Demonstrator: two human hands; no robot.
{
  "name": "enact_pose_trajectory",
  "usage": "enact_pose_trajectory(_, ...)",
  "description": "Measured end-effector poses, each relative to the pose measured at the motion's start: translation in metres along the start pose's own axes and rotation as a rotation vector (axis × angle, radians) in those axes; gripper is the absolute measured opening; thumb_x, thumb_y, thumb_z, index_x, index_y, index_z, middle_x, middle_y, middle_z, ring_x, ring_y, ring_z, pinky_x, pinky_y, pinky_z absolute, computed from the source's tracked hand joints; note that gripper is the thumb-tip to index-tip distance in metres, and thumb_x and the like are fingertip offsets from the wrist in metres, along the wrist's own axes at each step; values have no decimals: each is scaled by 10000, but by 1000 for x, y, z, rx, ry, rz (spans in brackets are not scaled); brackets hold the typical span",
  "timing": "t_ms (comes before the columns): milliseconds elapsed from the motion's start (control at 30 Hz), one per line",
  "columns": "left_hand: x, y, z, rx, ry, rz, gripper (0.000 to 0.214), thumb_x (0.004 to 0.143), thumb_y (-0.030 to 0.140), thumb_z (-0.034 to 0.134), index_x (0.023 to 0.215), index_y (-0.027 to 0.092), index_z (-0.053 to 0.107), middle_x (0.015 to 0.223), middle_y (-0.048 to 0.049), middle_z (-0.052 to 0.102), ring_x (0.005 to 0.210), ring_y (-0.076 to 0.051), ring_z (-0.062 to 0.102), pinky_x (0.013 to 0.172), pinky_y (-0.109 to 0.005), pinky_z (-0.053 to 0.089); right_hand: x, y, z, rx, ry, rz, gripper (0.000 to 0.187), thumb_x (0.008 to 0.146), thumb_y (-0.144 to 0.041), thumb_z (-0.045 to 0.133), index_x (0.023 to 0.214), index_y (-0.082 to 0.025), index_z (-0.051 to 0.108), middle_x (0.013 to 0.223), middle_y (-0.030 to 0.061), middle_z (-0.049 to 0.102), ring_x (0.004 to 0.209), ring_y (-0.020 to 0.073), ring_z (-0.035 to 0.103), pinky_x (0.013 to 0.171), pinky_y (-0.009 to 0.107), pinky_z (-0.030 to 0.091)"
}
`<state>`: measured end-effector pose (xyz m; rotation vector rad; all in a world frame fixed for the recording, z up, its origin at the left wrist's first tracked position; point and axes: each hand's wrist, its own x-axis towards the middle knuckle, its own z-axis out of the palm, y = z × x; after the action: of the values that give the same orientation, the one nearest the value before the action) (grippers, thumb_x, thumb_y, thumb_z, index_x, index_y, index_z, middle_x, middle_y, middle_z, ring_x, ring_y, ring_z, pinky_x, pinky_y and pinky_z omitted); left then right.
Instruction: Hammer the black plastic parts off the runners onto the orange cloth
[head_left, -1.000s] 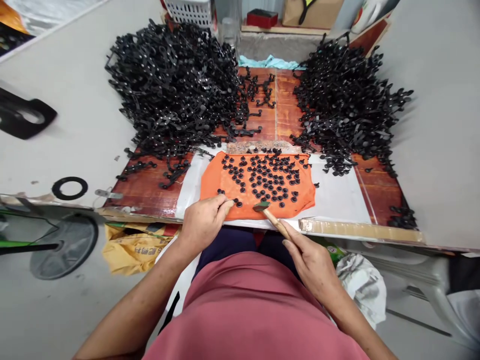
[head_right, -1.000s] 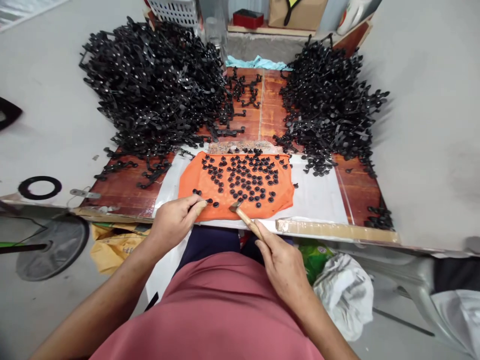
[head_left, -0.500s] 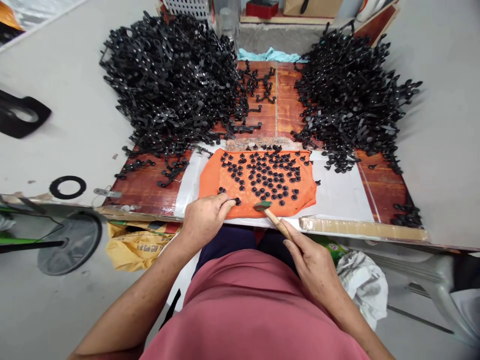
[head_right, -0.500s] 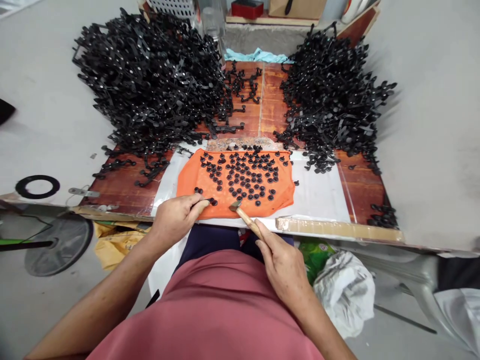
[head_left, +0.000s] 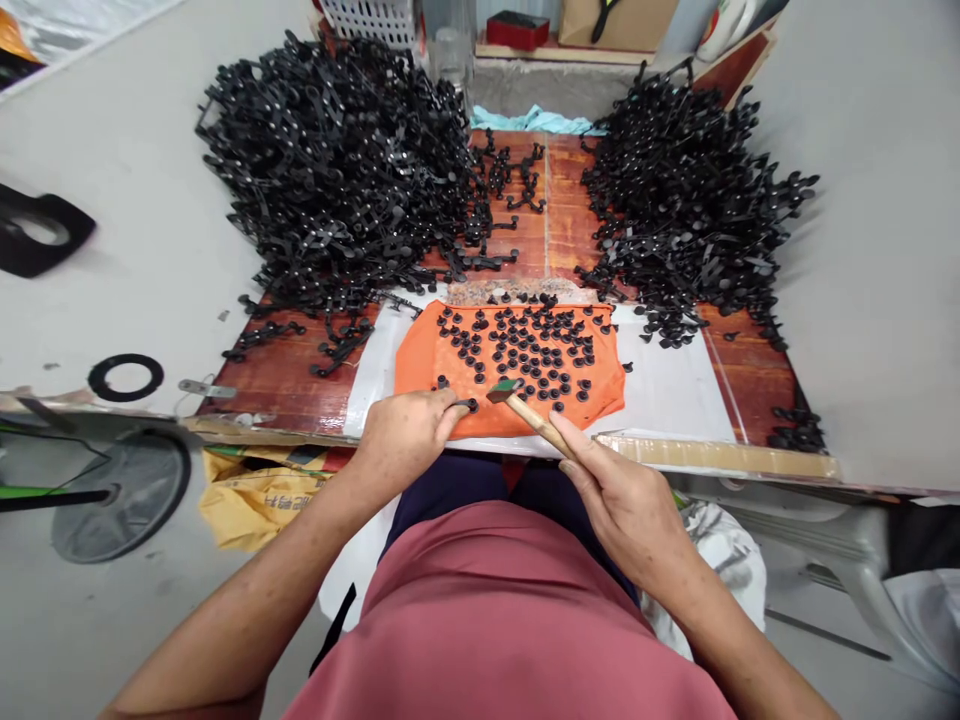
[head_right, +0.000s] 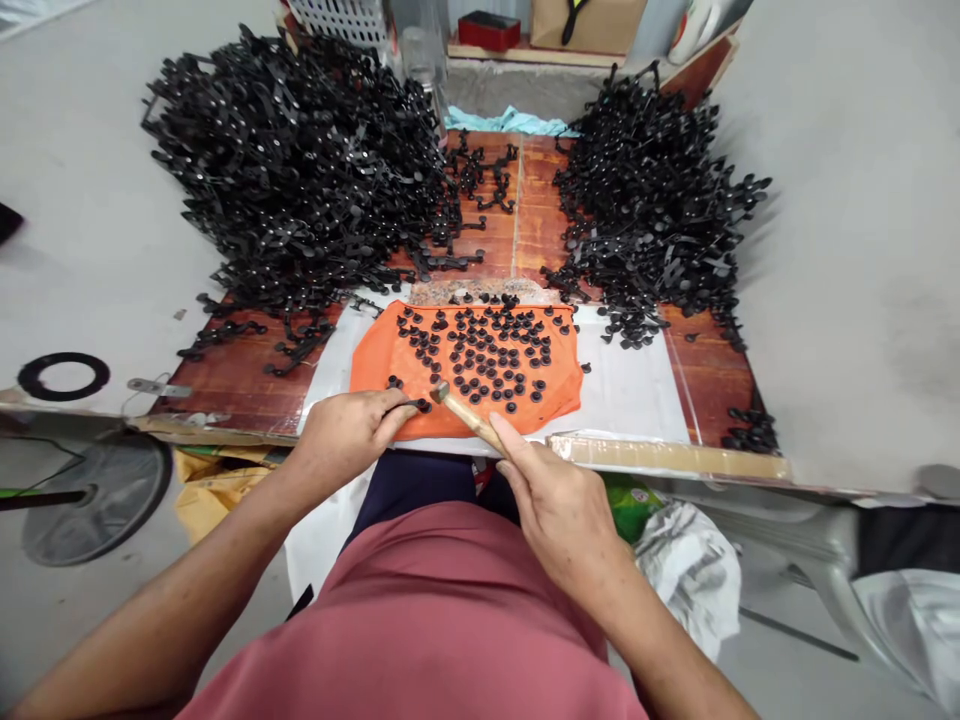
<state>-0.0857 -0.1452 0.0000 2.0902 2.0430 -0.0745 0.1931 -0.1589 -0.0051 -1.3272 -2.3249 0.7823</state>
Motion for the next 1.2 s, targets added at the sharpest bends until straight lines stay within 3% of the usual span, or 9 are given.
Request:
enact_pose_trajectory(100,1,-1,-1,-6,-10,8,358,1038,411,457,1046,245,774,994,-67,819,892,-249,758,627,-298,427,7,-7,2,-6,43,-57,519,1088,-269,431,1606,-304,402,1314,83,735,1043,204,755,878,307,592)
enact_pose_trajectory(233,2,-4,1,-8,-9,9,360,1033,420,468,1031,227,772,963,-87,815,859,-263,756,624,-306,429,12,-5,10,-131,-10,-47,507,1089,-253,404,1595,-275,426,1168,83,782,923,226,767,787,328,592)
enact_pose_trajectory(400,2,-5,6,-63,7,22,352,1032,426,472,1012,238,770,980,-69,819,889,-253,761,631,-298,432,12,-3,10,-67,95,-95,525,1093,-265,408,1616,-280,378,1256,90,753,992,196,753,870,304,580)
enact_pose_trajectory(533,2,-4,9,-100,16,15,336,1030,409,487,1023,227,770,992,-74,817,903,-252,760,663,-298,452,16,-6,10,-182,-37,-59,509,1080,-245,394,1587,-269,438,1052,70,798,845,217,761,771,322,592)
enact_pose_trajectory(700,0,-4,11,-107,29,0,322,1023,395,495,1034,244,779,982,-59,820,861,-234,756,640,-290,439,19,-8,10,-108,12,-97,517,1095,-256,374,1611,-246,393,1162,96,777,940,207,759,827,309,577)
enact_pose_trajectory(833,0,-7,11,-95,32,3,335,1023,401,481,996,235,770,937,-56,817,812,-223,745,618,-288,416,20,-6,16,-116,-101,-7,517,1087,-253,384,1604,-274,410,1072,66,803,855,223,772,751,312,575)
enact_pose_trajectory(933,-1,-10,12,-120,22,-7,318,1015,398,491,989,248,770,939,-47,817,804,-221,736,614,-285,401,21,-4,17,-18,-103,20,519,1087,-261,382,1605,-288,406,1123,57,800,913,219,772,789,311,571)
enact_pose_trajectory(1100,-2,-14,15,-258,52,1,358,1017,435,455,878,251,728,811,-19,775,688,-187,670,605,-277,354,27,-7,14,122,-38,97,486,1065,-298,432,1545,-275,499,1072,46,800,851,206,753,812,305,548)
enact_pose_trajectory(1200,-2,-17,17,-364,63,-2,391,1019,454,421,835,231,684,723,-6,710,647,-167,628,618,-271,343,44,-14,17,175,-1,128,318,998,-278,541,1283,-240,678,904,5,773,739,179,693,704,262,500)
